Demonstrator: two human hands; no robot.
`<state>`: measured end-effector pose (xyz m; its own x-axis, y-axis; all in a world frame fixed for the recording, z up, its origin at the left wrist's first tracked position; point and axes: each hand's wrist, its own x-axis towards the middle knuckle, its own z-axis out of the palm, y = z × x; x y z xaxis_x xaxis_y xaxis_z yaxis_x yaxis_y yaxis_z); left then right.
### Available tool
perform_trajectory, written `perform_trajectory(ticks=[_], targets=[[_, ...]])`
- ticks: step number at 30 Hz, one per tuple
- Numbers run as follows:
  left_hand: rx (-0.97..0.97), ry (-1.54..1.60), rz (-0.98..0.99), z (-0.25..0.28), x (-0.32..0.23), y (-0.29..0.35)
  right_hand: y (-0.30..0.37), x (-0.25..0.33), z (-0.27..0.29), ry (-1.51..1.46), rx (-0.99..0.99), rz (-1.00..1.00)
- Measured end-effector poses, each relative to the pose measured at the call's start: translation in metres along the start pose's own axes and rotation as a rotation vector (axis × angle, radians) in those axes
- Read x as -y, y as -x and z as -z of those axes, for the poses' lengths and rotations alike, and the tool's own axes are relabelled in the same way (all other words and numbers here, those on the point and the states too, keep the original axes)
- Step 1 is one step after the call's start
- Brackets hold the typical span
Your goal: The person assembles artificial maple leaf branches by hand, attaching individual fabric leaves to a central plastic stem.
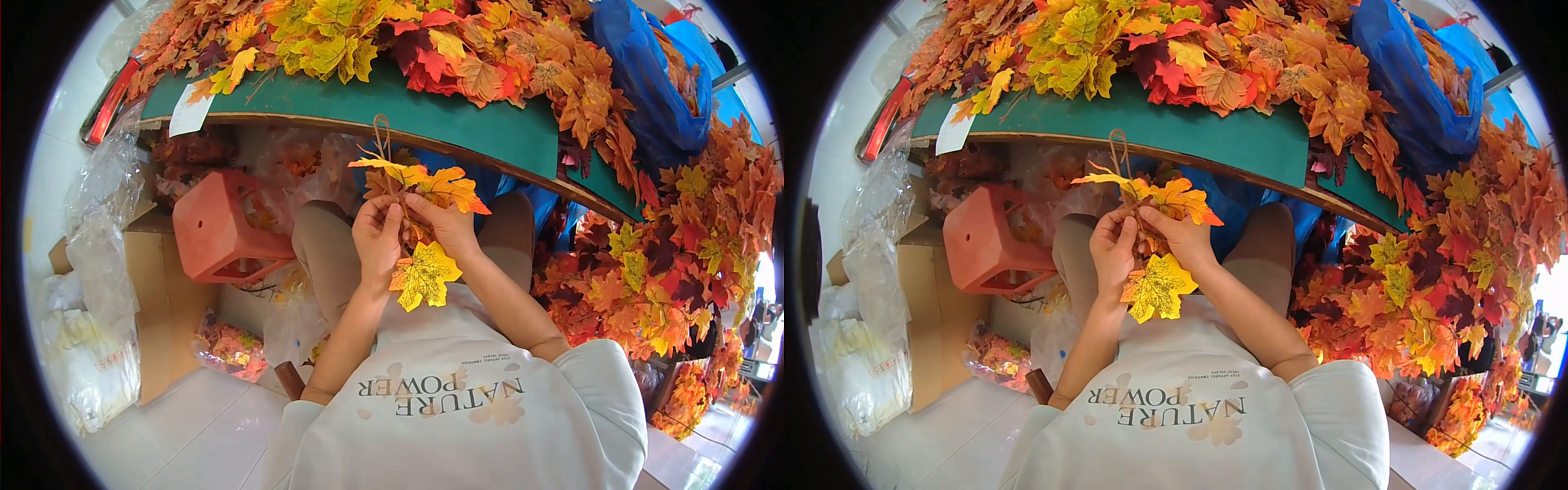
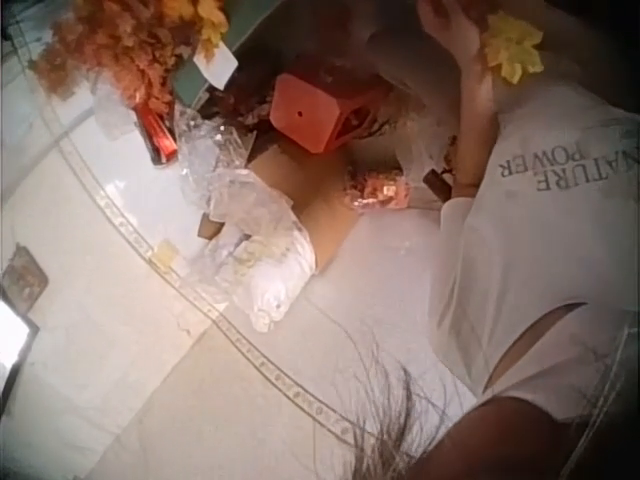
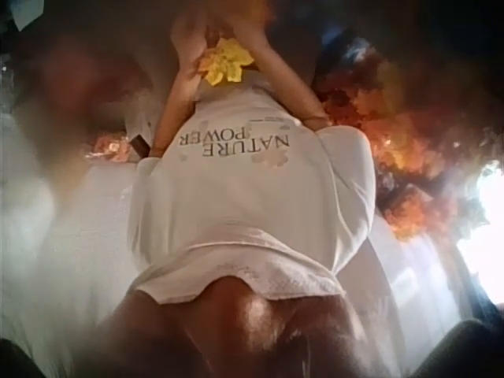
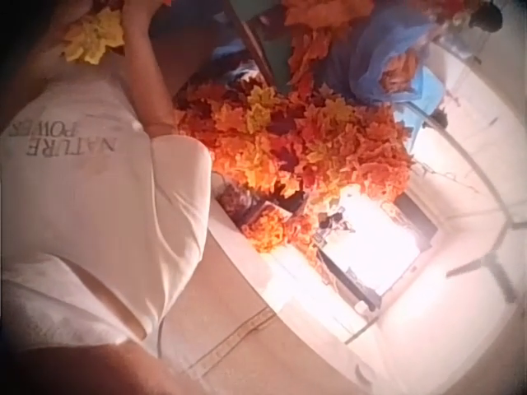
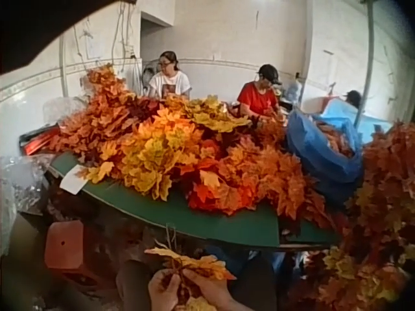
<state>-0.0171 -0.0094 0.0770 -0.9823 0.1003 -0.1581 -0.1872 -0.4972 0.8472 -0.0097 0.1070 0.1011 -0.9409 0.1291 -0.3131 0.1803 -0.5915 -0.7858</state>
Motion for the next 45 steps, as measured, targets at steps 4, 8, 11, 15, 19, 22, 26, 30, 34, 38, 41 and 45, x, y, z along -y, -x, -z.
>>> perform_trajectory(ticks=[4, 8, 11, 15, 19, 22, 26, 30, 34, 38, 41, 45], targets=[[0.007, -0.038, -0.03, 0.003, 0.004, 0.0, 0.005, 0.009, -0.005, 0.112, 0.07, -0.01], [-0.025, -0.04, -0.045, 0.005, 0.012, -0.001, 0.0, -0.006, 0.002, 0.18, 0.076, -0.002], [-0.061, -0.007, -0.021, 0.007, 0.018, -0.001, -0.009, -0.015, 0.013, 0.224, 0.096, -0.03], [-0.068, -0.063, -0.084, 0.002, 0.016, -0.002, -0.021, -0.03, 0.027, 0.326, 0.085, 0.172], [0.017, -0.044, -0.053, 0.006, 0.022, -0.006, -0.013, -0.019, 0.026, 0.332, 0.078, 0.139], [-0.007, -0.088, -0.017, 0.016, 0.029, -0.007, -0.012, -0.013, 0.022, 0.42, 0.139, 0.154], [0.105, -0.308, 0.079, 0.021, 0.021, -0.015, -0.01, 0.003, 0.033, 0.605, 0.255, 0.151], [0.244, -0.398, 0.136, 0.028, 0.012, -0.01, -0.005, 0.011, 0.037, 0.478, 0.334, 0.159], [0.432, 0.194, 0.378, 0.01, -0.01, -0.011, -0.002, 0.014, 0.043, 0.396, 0.35, 0.062], [0.381, 0.193, 0.214, 0.016, 0.004, -0.009, -0.012, 0.0, 0.061, 0.219, 0.335, 0.029], [0.243, 0.143, 0.155, 0.001, 0.003, -0.006, -0.007, -0.007, 0.06, -0.067, 0.23, -0.139], [0.294, 0.069, -0.029, 0.003, 0.011, -0.007, -0.009, -0.012, 0.068, 0.604, 0.321, 0.671]])
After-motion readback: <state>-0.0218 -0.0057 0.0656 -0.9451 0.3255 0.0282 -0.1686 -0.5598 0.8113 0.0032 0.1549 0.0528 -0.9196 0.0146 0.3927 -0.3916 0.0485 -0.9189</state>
